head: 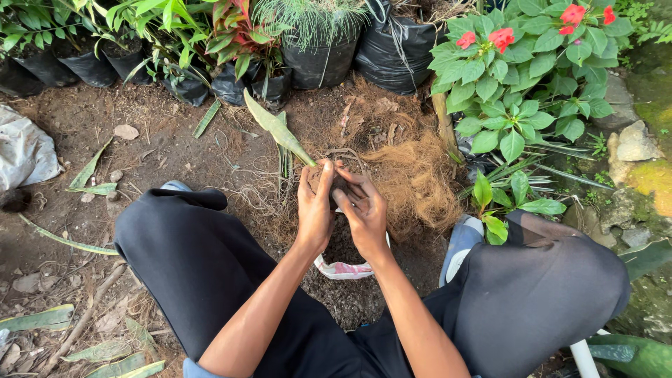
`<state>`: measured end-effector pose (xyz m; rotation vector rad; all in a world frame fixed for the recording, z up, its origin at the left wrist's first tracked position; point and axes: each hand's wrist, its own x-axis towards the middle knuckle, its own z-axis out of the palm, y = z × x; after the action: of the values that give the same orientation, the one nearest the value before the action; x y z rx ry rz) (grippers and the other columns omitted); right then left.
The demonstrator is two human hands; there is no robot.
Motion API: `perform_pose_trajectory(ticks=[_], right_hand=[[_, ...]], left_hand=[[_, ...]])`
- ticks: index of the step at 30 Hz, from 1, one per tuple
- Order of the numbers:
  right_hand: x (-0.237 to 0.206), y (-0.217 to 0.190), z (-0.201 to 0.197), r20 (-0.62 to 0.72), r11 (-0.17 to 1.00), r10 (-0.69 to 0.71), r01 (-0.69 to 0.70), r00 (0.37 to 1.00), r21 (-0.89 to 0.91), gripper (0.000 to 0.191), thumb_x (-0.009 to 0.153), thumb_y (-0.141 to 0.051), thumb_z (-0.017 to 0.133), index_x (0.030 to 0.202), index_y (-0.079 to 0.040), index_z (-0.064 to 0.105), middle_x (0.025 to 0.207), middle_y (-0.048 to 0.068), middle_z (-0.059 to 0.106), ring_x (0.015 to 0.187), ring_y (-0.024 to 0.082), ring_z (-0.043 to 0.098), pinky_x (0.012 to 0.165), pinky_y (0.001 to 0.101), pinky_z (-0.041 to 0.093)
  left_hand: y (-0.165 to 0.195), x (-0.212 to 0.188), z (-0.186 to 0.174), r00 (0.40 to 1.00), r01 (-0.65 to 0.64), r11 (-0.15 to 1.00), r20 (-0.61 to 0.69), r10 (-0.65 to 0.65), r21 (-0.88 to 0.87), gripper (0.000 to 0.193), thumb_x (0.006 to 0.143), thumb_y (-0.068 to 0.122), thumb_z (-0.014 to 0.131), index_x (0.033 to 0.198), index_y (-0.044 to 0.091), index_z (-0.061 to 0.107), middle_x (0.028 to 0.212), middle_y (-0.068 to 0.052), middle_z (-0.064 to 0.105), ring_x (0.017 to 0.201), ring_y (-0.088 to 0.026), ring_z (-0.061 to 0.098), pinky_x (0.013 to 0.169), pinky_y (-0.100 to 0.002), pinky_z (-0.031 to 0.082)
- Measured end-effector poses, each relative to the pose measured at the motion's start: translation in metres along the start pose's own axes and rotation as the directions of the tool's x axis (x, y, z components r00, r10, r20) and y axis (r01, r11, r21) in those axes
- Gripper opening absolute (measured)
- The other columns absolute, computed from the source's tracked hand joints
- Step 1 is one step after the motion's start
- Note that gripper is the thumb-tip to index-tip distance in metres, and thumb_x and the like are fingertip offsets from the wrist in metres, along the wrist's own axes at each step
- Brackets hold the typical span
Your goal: The person sits on the ground and uses their hands to pack soil around the base of a plant cutting. They repeatedly add soil from a nearby bag and press it firmly around the stem to form a compact root ball.
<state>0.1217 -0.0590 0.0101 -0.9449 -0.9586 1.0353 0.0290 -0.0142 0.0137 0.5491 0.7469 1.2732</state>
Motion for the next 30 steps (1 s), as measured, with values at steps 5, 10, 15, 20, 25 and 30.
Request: perform_pose_trajectory(ticks=[5,10,15,20,25,30], right_hand=[[0.0,-0.002,-0.003,0.011,0.997,-0.054,0.054,0.998,0.053,0.035,0.096,0.003,0.067,0.13,0.005,0.058,0.137,0.018,0.063,0.13,0.023,0.062,0.113,0.037,0.052],[-0.001,0.002,-0.004,-0.045,0.997,-0.077,0.076,0.996,-0.017,0.031,0.098,0.005,0.066,0.128,0.005,0.059,0.134,0.022,0.065,0.126,0.025,0.065,0.111,0.0375,0.054],[0.003,0.001,-0.015,0.032,0.998,-0.049,0.049,0.998,-0.028,0.028,0.102,-0.001,0.06,0.13,0.004,0.063,0.14,0.021,0.064,0.13,0.027,0.062,0.114,0.0412,0.05],[0.006,-0.006,-0.019,0.079,0.967,0.032,-0.051,0.996,0.251,0.029,0.108,-0.014,0.053,0.129,0.003,0.062,0.149,0.019,0.057,0.137,0.028,0.058,0.117,0.0435,0.049],[0.006,-0.018,-0.012,0.058,0.999,0.032,-0.035,0.998,0.04,0.035,0.107,-0.015,0.053,0.137,0.001,0.062,0.148,0.017,0.06,0.14,0.03,0.056,0.119,0.0462,0.043],[0.008,-0.027,-0.009,0.08,0.935,-0.117,0.137,0.99,-0.328,0.038,0.108,-0.017,0.052,0.141,-0.003,0.063,0.154,0.013,0.057,0.159,0.033,0.029,0.129,0.0489,0.021]], left_hand=[[0.001,-0.001,-0.002,0.999,0.036,0.996,0.02,-0.038,0.087,0.09,0.094,0.033,0.068,0.158,-0.001,0.016,0.129,-0.015,0.065,0.119,-0.022,0.066,0.101,-0.04,0.055],[0.001,-0.002,0.001,0.993,0.042,0.998,0.105,-0.046,0.042,0.078,0.091,0.017,0.072,0.149,0.004,0.022,0.133,-0.019,0.063,0.123,-0.028,0.063,0.106,-0.044,0.054],[0.005,-0.003,0.002,0.972,-0.072,0.997,0.225,0.068,0.01,0.053,0.092,0.006,0.073,0.136,0.005,0.044,0.142,-0.018,0.06,0.135,-0.026,0.057,0.113,-0.042,0.049],[0.009,-0.001,0.002,0.962,-0.07,0.997,0.263,0.075,-0.027,0.049,0.095,0.009,0.072,0.135,0.001,0.045,0.15,-0.017,0.056,0.142,-0.026,0.052,0.118,-0.043,0.045],[0.012,-0.003,0.004,0.956,-0.185,0.975,0.252,0.149,0.127,0.052,0.094,0.01,0.072,0.137,0.002,0.044,0.152,-0.016,0.053,0.141,-0.025,0.051,0.119,-0.043,0.043],[0.017,-0.002,0.003,0.954,-0.123,0.991,0.281,0.103,0.053,0.052,0.095,0.012,0.071,0.138,0.004,0.041,0.148,-0.015,0.055,0.136,-0.024,0.055,0.115,-0.042,0.047]])
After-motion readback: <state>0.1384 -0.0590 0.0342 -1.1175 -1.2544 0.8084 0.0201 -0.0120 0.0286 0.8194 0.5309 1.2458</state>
